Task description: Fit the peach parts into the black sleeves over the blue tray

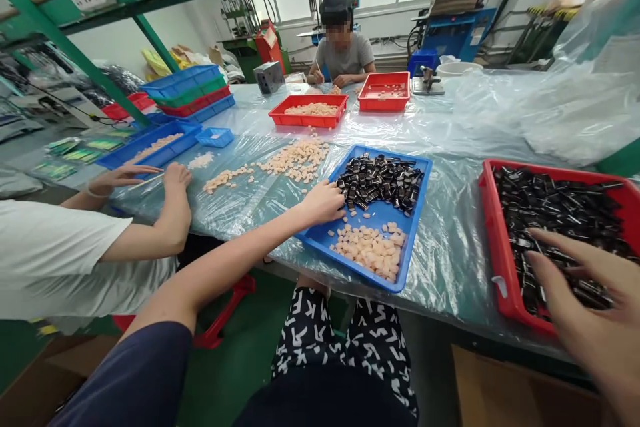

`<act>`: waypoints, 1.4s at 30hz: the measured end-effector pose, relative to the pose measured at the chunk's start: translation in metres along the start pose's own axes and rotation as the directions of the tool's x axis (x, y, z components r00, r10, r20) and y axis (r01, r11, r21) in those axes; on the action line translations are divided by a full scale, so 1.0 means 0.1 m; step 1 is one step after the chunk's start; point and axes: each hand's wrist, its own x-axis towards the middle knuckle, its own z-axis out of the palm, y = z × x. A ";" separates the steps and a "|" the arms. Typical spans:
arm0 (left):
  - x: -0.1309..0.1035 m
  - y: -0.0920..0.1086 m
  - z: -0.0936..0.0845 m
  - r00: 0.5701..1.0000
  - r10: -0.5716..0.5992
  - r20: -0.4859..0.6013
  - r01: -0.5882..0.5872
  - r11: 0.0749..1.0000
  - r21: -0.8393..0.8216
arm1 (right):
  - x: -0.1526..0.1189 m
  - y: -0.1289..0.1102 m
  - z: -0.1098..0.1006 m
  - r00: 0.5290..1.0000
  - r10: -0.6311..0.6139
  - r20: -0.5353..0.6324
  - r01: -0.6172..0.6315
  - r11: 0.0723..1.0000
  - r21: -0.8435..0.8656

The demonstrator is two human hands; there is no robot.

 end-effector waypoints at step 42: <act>-1.38 1.26 -0.32 0.721 -0.433 -0.541 -0.304 0.504 -0.809 | -0.52 -1.05 0.55 0.656 -0.609 0.447 0.309 0.756 0.577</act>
